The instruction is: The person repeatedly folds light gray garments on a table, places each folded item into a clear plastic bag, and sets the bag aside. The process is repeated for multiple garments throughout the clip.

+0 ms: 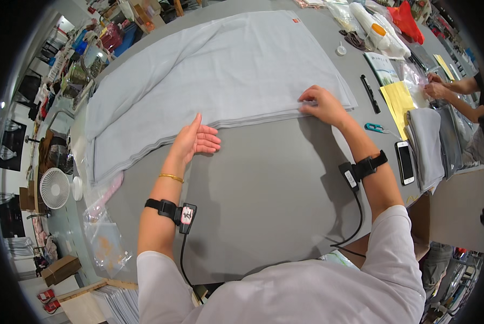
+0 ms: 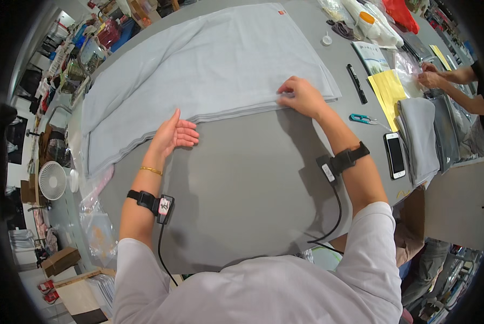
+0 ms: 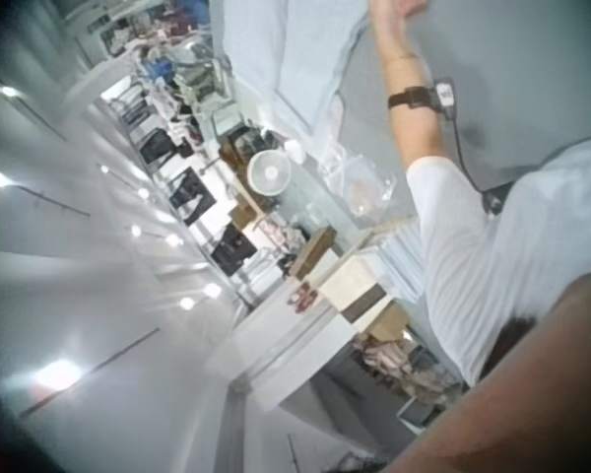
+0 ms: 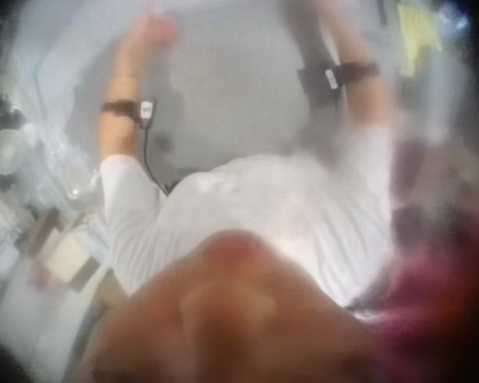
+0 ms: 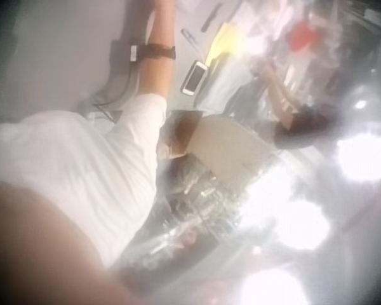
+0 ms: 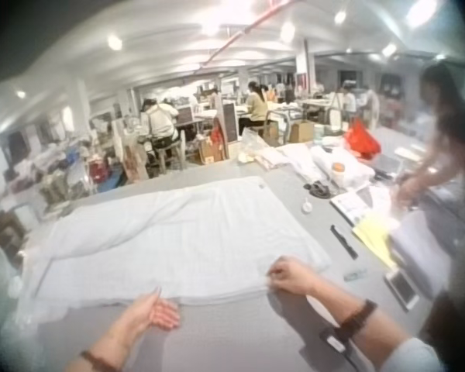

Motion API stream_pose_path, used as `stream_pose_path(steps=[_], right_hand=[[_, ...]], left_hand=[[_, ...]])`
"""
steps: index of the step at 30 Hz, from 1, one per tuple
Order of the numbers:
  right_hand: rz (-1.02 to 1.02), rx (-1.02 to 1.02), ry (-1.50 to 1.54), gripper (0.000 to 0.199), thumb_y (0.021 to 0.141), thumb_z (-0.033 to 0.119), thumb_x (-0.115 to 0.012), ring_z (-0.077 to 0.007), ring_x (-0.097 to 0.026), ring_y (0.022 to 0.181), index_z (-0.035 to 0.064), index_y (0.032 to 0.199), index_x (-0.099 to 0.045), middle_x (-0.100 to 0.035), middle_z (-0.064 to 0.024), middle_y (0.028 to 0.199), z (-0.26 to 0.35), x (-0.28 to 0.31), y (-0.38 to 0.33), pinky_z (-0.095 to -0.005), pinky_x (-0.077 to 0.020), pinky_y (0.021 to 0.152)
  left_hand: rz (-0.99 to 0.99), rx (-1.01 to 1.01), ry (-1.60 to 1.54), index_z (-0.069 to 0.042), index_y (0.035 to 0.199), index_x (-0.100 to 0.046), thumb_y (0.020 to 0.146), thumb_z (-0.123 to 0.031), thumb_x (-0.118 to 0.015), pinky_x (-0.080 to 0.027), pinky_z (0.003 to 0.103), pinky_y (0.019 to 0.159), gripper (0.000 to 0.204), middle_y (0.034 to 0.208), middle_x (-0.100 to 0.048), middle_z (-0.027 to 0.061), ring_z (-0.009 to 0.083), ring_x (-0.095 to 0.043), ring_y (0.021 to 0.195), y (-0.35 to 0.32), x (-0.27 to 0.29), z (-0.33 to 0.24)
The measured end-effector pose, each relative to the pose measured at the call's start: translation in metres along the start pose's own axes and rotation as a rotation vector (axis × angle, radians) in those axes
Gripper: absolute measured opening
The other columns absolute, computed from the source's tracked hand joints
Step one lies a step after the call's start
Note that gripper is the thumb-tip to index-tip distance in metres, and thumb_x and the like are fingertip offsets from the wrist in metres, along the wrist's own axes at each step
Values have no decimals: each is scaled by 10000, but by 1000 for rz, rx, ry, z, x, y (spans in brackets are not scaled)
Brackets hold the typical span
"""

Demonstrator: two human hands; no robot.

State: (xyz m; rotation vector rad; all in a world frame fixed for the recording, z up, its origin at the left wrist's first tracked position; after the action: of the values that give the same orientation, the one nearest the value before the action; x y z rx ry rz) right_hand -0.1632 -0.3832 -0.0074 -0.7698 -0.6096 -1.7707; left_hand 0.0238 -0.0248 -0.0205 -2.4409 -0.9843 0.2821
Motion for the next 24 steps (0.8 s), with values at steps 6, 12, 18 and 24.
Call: stream_pose_path(steps=[6,12,18,24], right_hand=[[-160,-86,-51,154,971,159,-672,-207,-682,890,35,1032,-740,-684,-131,933,-5,7,12,-374,-565,818],[-333,230,514,201,1065,195,-597,-95,-628,829,0,1044,-642,-645,-35,886,2,44,36,-284,-575,754],[-289,352,-373,172,877,16,-686,-360,-663,875,16,1049,-682,-686,-149,967,21,62,48,-412,-523,781],[-408,441,-344,176,900,-33,-643,-372,-646,940,22,1059,-697,-686,-140,983,58,81,38,-426,-520,808]], left_hand=[[13,25,-155,88,1106,-647,1073,-615,-367,-653,351,686,757,932,-738,241,314,-767,802,-1,9,-2],[-237,-78,-695,101,1286,-542,1093,-503,-419,-659,403,735,646,1127,-693,290,376,-740,971,30,59,5],[-585,-414,-427,55,1318,-538,1091,-405,-480,-632,520,834,517,1200,-684,213,369,-726,983,34,212,-97],[-712,-685,-472,-24,1366,-535,1114,-352,-439,-584,491,954,425,1330,-648,115,288,-659,1160,-35,273,-158]])
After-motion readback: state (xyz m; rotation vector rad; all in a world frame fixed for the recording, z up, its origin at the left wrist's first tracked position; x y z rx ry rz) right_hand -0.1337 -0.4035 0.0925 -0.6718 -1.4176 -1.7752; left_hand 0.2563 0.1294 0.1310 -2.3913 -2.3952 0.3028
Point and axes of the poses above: each hand's wrist, its own y-axis towards the middle knuckle, its own x-axis out of the back of the hand, z = x × y, the point moved 4 cm from there along y, towards the middle knuckle
